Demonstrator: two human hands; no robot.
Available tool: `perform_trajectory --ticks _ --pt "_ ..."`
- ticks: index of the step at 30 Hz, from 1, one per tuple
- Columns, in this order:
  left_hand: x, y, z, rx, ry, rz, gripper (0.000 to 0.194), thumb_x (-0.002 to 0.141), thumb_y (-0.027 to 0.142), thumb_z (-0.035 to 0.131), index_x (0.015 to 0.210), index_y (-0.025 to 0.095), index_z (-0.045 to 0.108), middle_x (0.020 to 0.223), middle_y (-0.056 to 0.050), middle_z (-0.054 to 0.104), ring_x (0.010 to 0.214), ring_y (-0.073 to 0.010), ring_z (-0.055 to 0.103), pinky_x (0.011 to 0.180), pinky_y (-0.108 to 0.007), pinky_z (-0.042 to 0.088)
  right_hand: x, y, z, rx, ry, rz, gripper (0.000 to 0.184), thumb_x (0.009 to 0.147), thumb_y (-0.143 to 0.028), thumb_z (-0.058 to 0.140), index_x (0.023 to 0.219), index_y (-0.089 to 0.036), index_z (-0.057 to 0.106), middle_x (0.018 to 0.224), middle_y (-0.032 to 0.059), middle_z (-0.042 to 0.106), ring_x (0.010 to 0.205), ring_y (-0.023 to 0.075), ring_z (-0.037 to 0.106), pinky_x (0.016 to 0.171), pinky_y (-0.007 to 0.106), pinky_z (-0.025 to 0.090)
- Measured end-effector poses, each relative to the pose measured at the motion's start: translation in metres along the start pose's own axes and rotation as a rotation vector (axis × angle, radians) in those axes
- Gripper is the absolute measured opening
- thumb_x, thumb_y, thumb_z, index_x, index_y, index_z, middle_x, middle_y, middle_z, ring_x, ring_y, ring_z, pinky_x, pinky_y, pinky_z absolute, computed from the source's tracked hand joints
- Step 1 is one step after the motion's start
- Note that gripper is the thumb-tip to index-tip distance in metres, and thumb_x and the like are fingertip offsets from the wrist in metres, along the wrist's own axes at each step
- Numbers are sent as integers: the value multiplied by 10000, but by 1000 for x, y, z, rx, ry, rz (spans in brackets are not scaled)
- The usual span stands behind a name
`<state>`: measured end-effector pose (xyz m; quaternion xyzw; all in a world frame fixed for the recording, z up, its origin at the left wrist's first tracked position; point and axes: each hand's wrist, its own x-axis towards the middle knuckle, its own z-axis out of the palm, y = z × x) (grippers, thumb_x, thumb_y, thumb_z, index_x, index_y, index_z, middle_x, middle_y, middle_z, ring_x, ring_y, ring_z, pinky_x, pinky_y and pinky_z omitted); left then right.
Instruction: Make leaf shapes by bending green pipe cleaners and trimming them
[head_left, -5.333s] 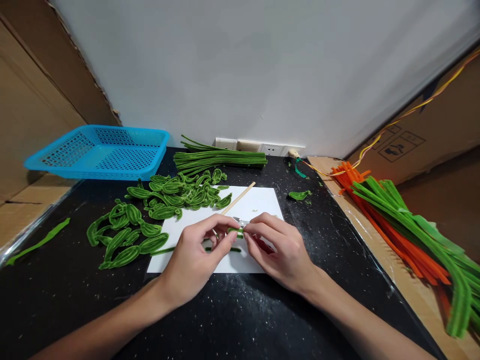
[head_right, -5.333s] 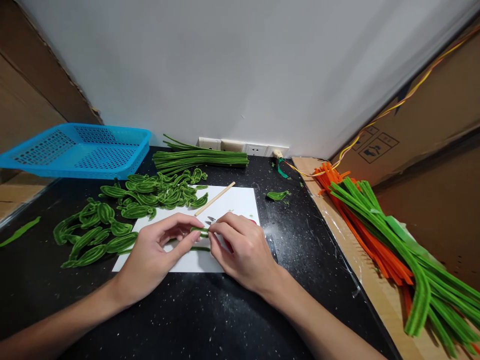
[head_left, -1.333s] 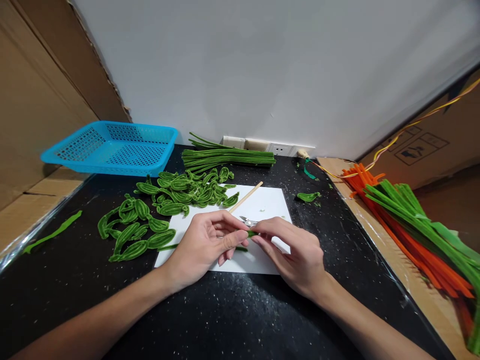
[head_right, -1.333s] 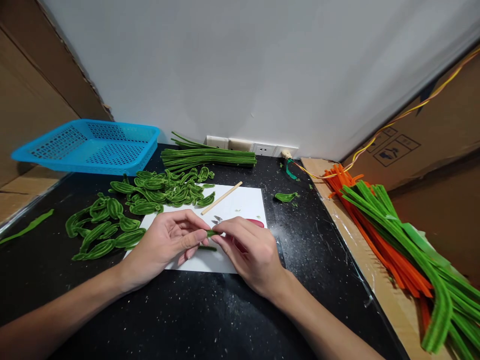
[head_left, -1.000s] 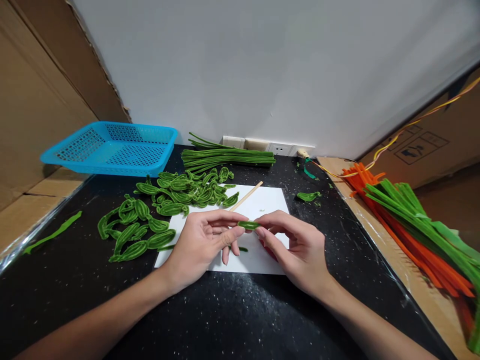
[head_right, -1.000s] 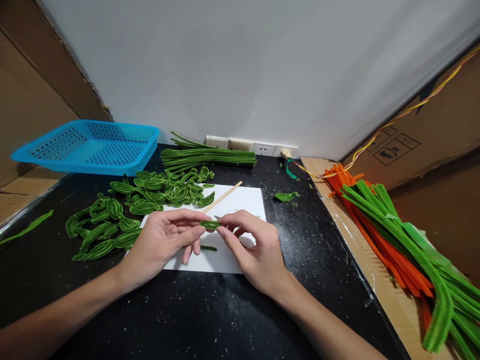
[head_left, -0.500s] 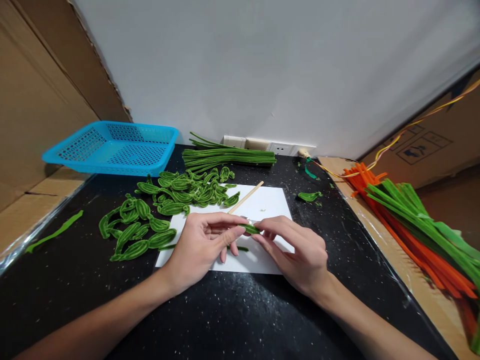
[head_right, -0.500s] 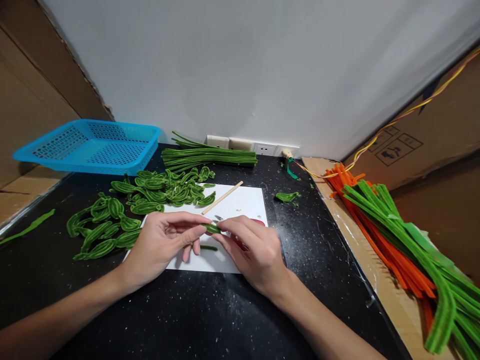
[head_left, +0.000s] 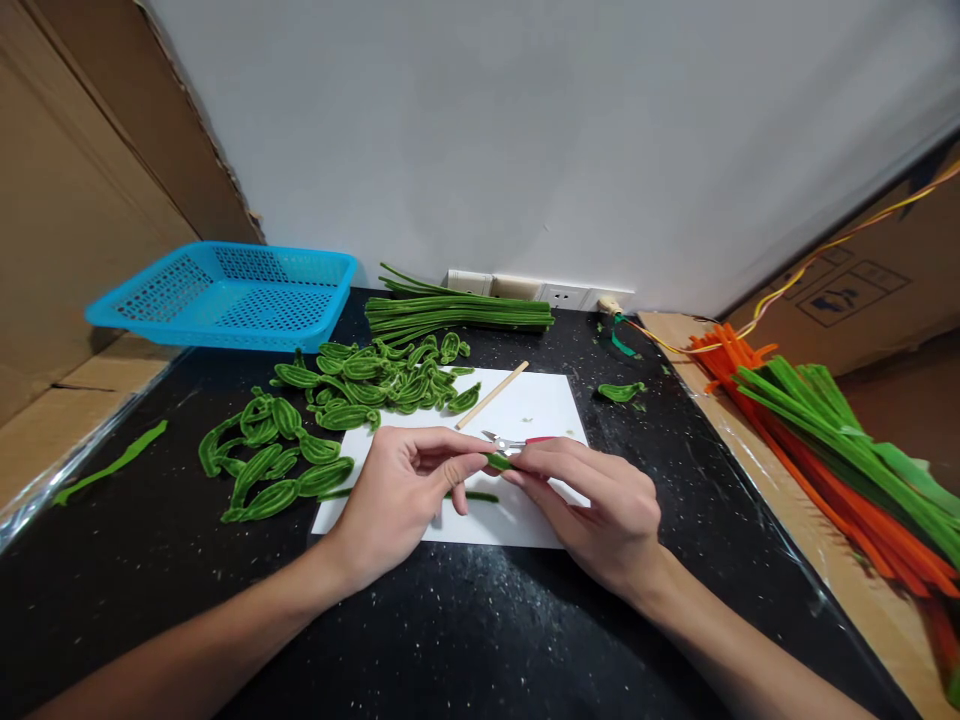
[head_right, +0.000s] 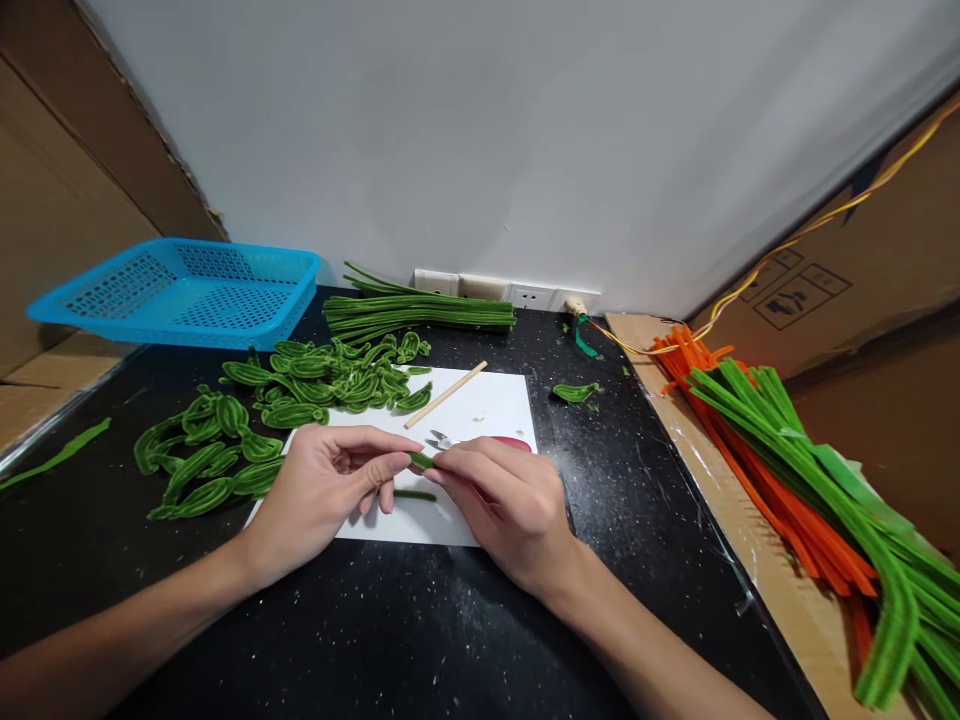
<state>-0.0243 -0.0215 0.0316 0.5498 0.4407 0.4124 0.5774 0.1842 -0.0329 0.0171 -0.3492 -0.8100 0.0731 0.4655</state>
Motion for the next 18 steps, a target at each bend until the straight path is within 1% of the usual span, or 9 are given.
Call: perform_trajectory --ticks 3,6,9,13,18 --pt "0 -2 1 25 32 2 148 881 280 802 942 159 862 506 -7 652 416 -105 544 400 -196 393 0 0 0 30 -13 17 118 962 -107 696 1002 -200 757 853 54 801 718 178 762 654 303 630" --pt "0 -3 2 -4 45 6 142 881 278 798 934 164 862 477 2 634 391 -113 560 382 -196 373 -1 2 0 43 -12 6 112 963 -114 709 1016 -208 741 852 49 800 720 177 759 650 311 629" --pt "0 -4 3 -32 42 -4 143 875 278 807 925 155 861 486 -4 650 390 -121 582 377 -196 384 -1 3 0 36 -2 8 122 954 -110 727 1030 -205 734 875 54 804 741 177 761 661 314 629" --pt "0 -3 3 -30 34 3 137 878 271 808 911 148 859 492 -6 657 393 -112 576 380 -192 394 -1 3 -1 43 -4 25 114 950 -103 728 1021 -193 731 873 59 801 739 178 757 666 316 629" --pt "-2 -1 1 -28 10 48 81 885 209 795 871 155 853 510 -4 669 421 -100 594 409 -182 411 0 1 -1 27 -10 -23 94 960 -103 716 1000 -187 729 850 58 795 723 173 755 640 296 619"
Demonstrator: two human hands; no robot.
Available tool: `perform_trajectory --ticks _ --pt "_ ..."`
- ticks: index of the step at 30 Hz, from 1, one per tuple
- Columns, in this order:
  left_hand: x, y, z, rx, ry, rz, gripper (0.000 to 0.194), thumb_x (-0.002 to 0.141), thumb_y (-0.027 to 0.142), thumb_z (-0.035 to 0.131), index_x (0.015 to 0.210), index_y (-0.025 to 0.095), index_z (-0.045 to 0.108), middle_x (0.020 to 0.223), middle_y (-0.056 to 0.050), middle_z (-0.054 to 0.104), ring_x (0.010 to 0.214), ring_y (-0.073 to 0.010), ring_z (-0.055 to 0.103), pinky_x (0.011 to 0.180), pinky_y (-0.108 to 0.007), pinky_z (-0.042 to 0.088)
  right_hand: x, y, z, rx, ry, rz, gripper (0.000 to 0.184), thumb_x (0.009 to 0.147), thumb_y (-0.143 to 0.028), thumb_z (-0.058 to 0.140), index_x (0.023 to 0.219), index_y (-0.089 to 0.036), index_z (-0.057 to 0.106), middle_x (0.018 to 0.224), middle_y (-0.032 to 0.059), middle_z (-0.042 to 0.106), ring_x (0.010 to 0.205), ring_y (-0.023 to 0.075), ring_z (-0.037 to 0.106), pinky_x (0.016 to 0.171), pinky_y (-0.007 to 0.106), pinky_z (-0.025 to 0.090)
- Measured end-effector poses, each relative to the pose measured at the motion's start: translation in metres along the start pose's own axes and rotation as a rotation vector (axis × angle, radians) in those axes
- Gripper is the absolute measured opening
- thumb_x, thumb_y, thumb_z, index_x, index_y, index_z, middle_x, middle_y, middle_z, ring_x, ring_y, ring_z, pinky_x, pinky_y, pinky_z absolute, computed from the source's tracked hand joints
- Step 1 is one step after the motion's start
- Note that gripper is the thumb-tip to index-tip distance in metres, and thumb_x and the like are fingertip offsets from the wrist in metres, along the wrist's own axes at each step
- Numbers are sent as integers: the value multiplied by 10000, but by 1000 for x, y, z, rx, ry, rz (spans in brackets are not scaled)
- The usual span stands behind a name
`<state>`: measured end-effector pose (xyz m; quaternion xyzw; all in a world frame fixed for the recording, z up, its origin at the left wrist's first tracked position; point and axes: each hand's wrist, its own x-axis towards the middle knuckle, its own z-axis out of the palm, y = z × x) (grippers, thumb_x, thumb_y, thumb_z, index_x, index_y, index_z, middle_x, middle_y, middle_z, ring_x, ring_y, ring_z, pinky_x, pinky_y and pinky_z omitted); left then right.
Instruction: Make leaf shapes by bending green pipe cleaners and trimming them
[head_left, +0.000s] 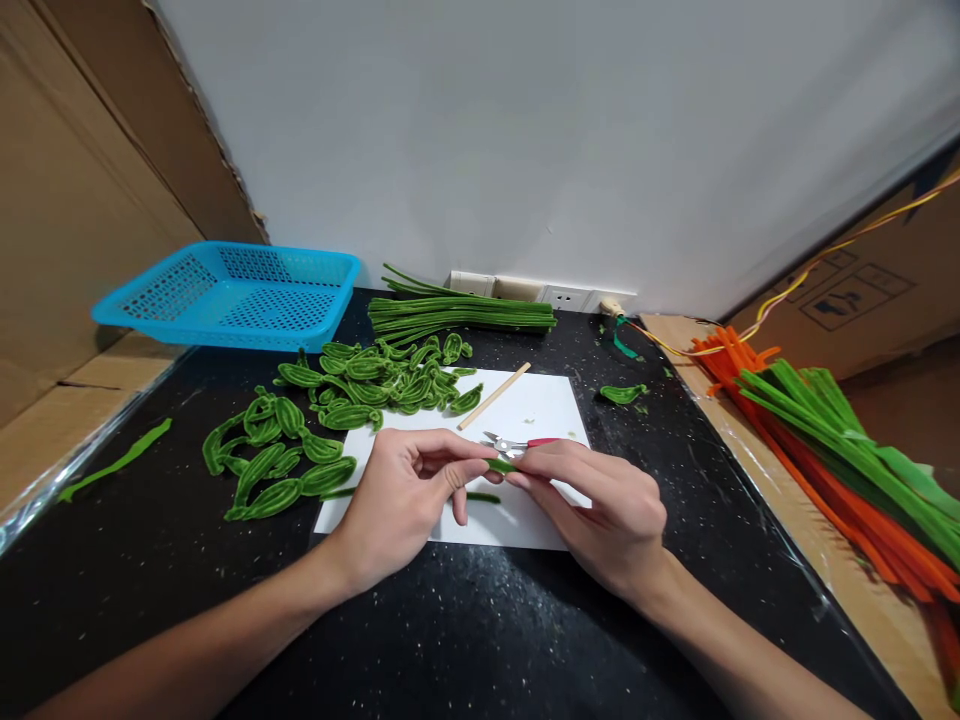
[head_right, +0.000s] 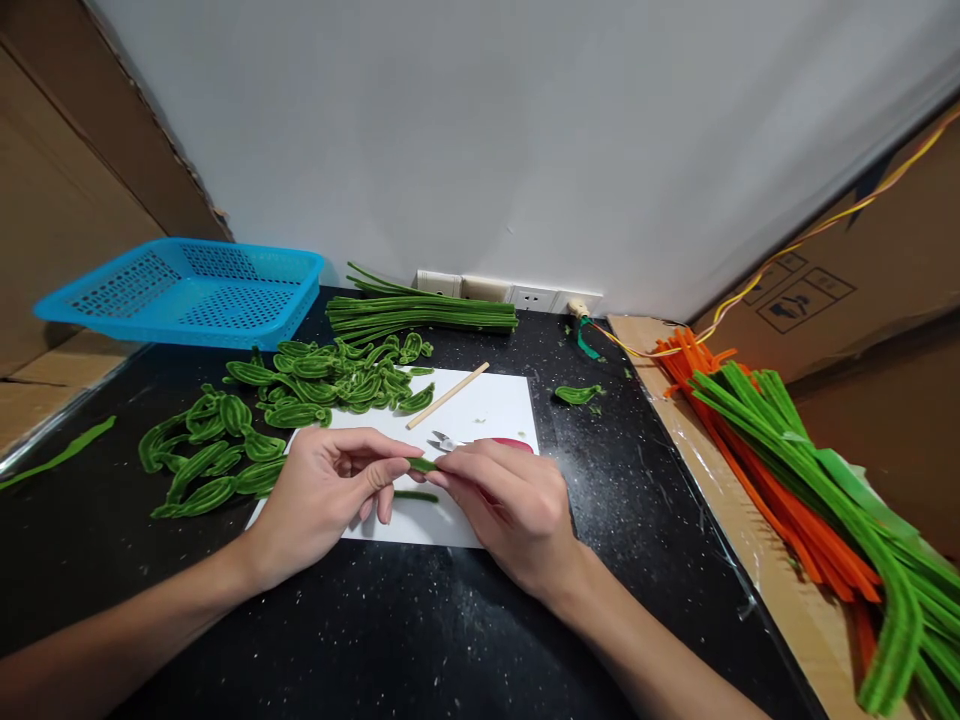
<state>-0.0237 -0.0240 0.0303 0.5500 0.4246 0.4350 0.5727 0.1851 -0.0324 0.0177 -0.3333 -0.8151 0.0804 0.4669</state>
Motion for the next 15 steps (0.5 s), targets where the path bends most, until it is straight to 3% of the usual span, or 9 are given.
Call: perform_trajectory --ticks 4,10,15 --pt "1 0 -1 -30 -18 11 69 885 177 784 851 156 840 523 0 681 438 -95 606 423 -171 431 1 -2 0 -5 -16 -30 94 953 -78 716 976 -170 721 831 63 788 705 167 750 639 284 613" --pt "1 -2 -1 24 -13 71 79 894 167 763 856 158 832 714 -30 796 411 -49 521 416 -164 413 0 1 1 -23 -14 -66 100 942 -60 721 974 -155 712 823 61 776 699 167 743 656 280 608" --pt "2 -3 -4 29 -32 69 55 878 140 771 855 153 819 752 -44 810 649 -124 724 608 -182 549 -1 1 2 -37 4 -118 123 913 -36 743 994 -123 712 824 70 763 704 169 730 649 277 593"
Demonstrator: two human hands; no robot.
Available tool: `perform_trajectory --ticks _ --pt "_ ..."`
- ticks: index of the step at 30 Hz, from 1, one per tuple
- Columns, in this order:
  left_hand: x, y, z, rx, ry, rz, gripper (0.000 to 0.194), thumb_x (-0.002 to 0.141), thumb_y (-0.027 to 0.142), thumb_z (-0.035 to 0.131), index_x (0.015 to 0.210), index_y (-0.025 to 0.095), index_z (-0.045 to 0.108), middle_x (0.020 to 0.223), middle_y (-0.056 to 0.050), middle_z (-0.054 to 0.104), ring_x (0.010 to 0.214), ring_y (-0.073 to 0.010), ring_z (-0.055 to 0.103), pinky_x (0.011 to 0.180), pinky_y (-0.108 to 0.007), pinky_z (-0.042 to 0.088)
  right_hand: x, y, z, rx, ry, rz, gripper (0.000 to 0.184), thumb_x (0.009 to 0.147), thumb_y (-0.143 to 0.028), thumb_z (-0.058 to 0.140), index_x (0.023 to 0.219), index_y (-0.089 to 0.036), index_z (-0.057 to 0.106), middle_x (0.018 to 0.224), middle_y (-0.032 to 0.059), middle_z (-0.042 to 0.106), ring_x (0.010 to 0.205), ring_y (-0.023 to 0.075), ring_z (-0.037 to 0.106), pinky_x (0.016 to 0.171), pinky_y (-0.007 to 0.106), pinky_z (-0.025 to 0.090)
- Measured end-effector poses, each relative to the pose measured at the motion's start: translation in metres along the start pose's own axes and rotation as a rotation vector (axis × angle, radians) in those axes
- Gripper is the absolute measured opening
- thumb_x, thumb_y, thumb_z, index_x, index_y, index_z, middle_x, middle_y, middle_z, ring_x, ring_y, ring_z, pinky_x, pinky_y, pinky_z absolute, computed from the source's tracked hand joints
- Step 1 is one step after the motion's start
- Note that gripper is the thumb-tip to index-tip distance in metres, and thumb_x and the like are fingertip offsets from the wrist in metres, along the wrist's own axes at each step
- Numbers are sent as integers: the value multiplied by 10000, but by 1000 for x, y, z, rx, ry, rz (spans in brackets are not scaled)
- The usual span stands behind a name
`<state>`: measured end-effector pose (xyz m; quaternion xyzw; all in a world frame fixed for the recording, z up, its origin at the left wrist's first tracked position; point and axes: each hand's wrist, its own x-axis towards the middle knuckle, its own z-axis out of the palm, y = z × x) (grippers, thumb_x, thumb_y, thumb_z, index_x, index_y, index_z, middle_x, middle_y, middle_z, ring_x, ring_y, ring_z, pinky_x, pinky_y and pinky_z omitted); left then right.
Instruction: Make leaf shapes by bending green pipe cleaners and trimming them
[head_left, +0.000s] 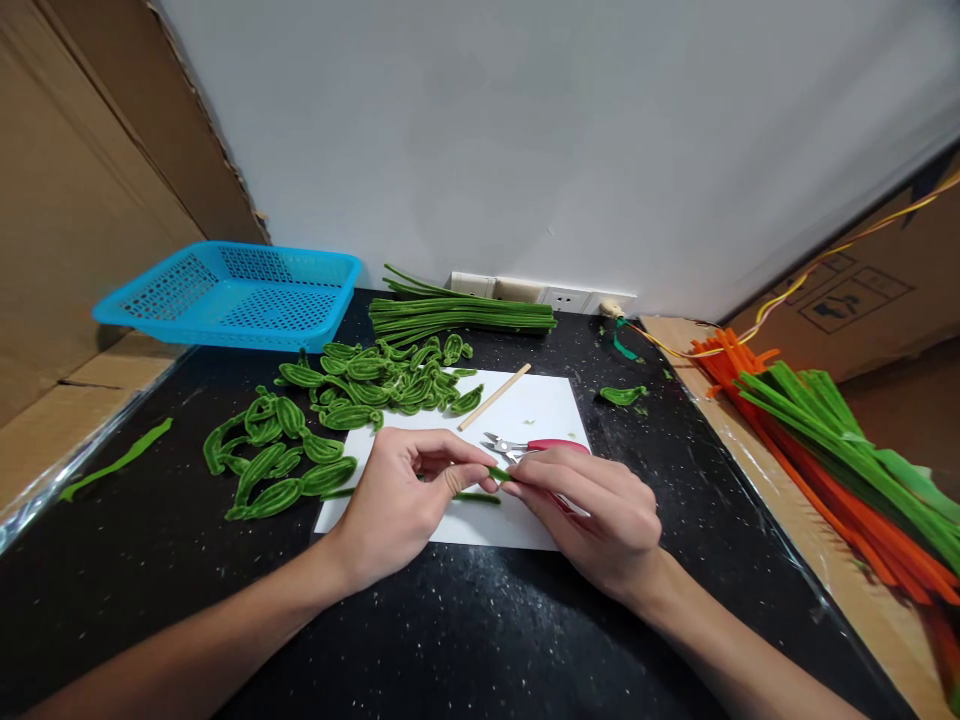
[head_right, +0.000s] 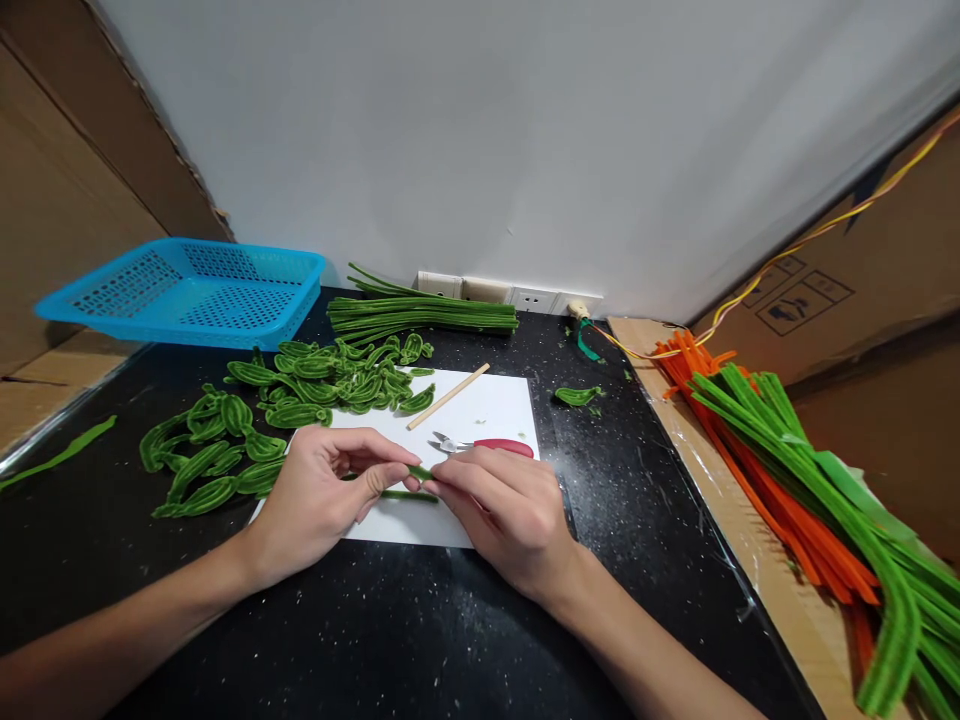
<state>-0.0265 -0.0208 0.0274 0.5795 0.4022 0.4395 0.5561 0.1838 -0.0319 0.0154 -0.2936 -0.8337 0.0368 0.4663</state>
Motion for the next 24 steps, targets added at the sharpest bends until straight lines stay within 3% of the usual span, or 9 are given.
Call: perform_trajectory --ticks 5,10,14,20,24 --pt "3 1 -1 -68 -107 -125 128 903 239 772 950 120 780 705 -15 724 453 -52 509 430 -164 407 0 2 0 -22 -7 -28 124 912 -34 737 1010 -104 708 851 98 768 715 177 729 638 282 592" --pt "1 2 1 -137 -208 -168 253 974 362 708 1070 127 706 779 -6 675 483 -33 492 459 -155 390 0 5 -1 -51 -20 -42 124 925 -32 718 1023 -107 708 863 104 776 722 178 736 648 286 599" --pt "-2 -1 2 -121 -245 -187 312 985 449 695 1007 145 630 757 7 650 519 -41 499 492 -151 413 0 5 -2 -68 -22 -73 120 927 -60 734 1030 -119 712 878 104 788 726 178 738 658 287 608" --pt "0 -4 1 -182 -261 -199 317 1007 459 663 1071 153 610 752 19 644 436 -29 493 410 -142 340 0 7 -1 -83 -24 -95 212 907 -54 762 1108 -106 718 932 129 799 774 187 763 683 284 624" --pt "2 -3 1 -181 -257 -184 338 989 444 696 1138 146 638 780 2 684 415 -27 507 413 -146 379 -2 9 -1 -112 0 -105 206 888 9 740 1048 -119 729 913 117 795 763 179 765 667 263 616"
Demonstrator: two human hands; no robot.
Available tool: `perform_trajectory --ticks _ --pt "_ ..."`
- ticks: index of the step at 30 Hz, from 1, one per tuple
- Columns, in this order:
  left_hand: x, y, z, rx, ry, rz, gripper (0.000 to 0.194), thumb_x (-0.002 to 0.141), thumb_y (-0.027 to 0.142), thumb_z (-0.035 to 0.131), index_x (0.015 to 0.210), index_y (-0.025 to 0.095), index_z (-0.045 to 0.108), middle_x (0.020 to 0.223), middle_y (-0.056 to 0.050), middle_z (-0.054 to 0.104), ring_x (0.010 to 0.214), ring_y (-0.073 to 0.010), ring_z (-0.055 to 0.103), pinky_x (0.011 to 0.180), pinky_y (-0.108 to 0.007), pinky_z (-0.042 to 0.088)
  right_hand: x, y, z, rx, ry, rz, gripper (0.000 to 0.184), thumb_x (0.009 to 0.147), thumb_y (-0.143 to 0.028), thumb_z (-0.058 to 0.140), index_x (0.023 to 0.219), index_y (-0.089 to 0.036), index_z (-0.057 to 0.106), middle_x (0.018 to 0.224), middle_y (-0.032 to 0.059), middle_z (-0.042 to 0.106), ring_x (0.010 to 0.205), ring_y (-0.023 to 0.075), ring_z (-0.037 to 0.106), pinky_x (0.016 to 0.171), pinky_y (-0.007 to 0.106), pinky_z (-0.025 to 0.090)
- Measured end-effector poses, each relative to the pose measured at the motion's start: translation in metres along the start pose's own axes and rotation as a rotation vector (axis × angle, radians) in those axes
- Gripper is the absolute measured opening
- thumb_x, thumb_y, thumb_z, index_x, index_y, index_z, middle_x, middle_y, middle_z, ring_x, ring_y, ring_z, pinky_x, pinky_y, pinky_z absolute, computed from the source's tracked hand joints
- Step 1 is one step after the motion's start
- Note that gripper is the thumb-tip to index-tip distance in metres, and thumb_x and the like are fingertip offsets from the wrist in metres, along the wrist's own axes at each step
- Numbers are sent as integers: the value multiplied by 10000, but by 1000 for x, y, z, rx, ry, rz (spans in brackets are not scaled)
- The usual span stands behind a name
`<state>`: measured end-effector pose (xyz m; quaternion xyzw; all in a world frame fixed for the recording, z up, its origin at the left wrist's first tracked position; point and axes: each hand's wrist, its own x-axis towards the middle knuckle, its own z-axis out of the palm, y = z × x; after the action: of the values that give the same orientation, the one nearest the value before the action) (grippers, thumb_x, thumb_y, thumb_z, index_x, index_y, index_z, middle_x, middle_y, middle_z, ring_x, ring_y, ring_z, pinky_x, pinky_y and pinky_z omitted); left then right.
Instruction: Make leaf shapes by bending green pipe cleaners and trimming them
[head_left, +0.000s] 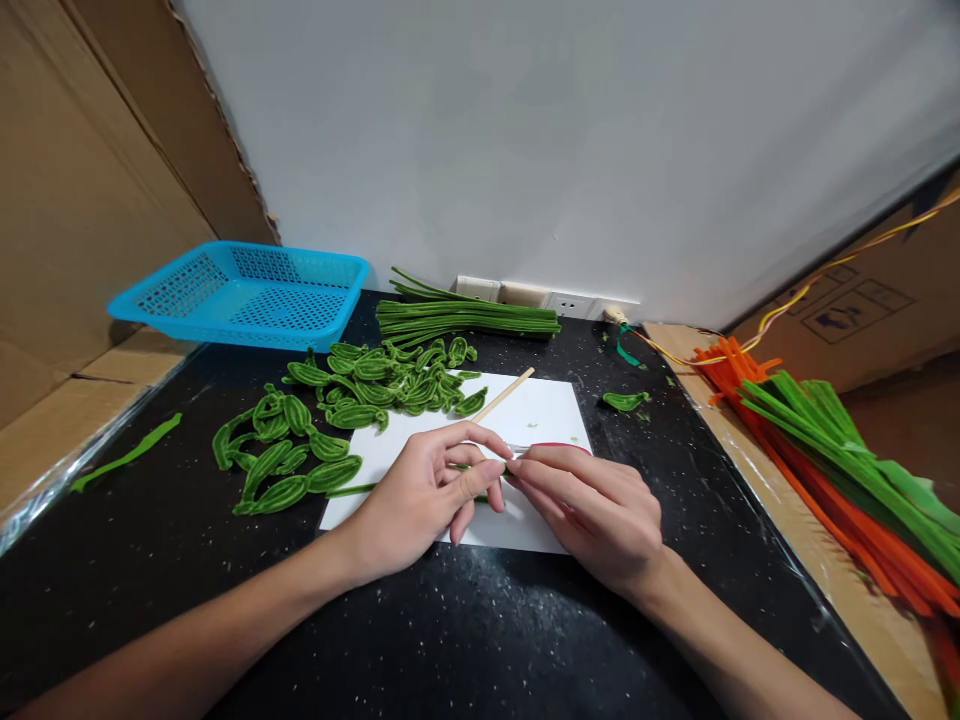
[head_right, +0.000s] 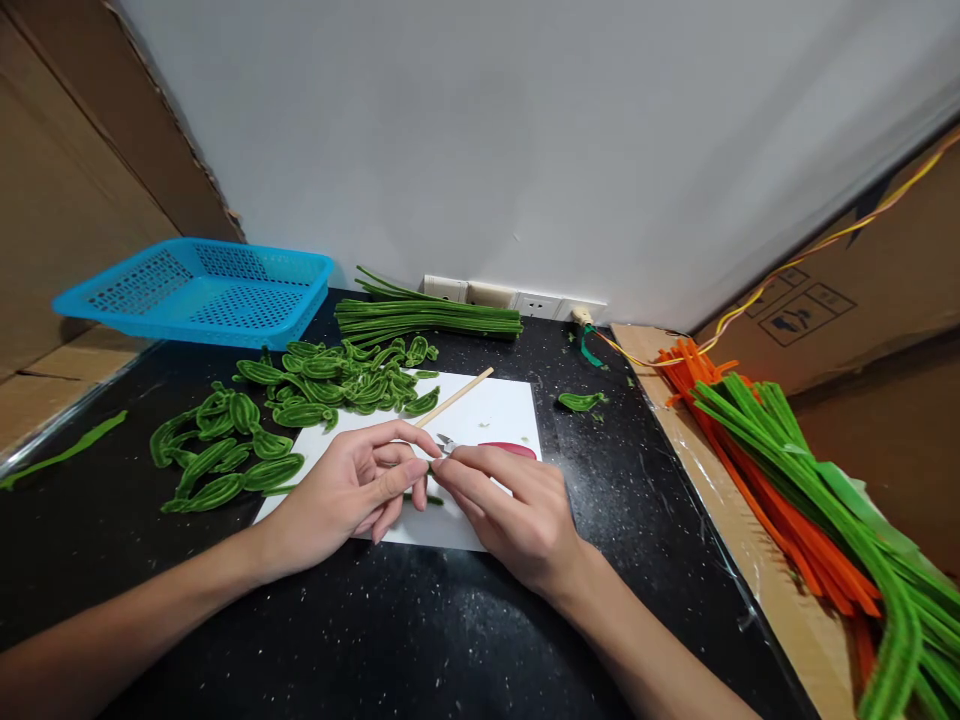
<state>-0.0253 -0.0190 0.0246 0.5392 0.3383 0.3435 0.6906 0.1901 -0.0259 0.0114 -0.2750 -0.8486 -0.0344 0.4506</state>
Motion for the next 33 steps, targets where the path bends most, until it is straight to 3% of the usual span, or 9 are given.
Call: perform_trajectory --ticks 11,17,26,33 --pt "2 1 -1 -31 -5 -80 426 892 486 794 1034 124 621 842 -42 731 424 -35 541 364 -128 341 -2 -1 -2 -15 24 31 186 916 -55 746 1073 -152 722 906 85 802 766 165 769 700 266 631" --pt "1 5 0 -67 -6 -114 402 844 422 841 1005 120 630 814 -38 723 444 -37 537 371 -121 354 1 -1 -3 8 21 15 210 913 -17 706 1072 -152 732 920 83 811 779 170 778 692 267 636" --pt "-1 3 1 -115 0 -136 308 922 377 747 1022 118 614 750 -9 690 426 -32 523 366 -115 328 2 -1 -5 44 -8 3 233 916 -35 710 1116 -137 776 948 114 817 782 193 786 686 292 644" --pt "-3 3 1 -41 -12 -108 306 947 384 728 1044 123 602 778 -5 681 428 -31 516 382 -132 320 1 0 -5 30 2 9 157 921 -54 721 1040 -139 778 895 96 819 757 186 784 685 271 638"
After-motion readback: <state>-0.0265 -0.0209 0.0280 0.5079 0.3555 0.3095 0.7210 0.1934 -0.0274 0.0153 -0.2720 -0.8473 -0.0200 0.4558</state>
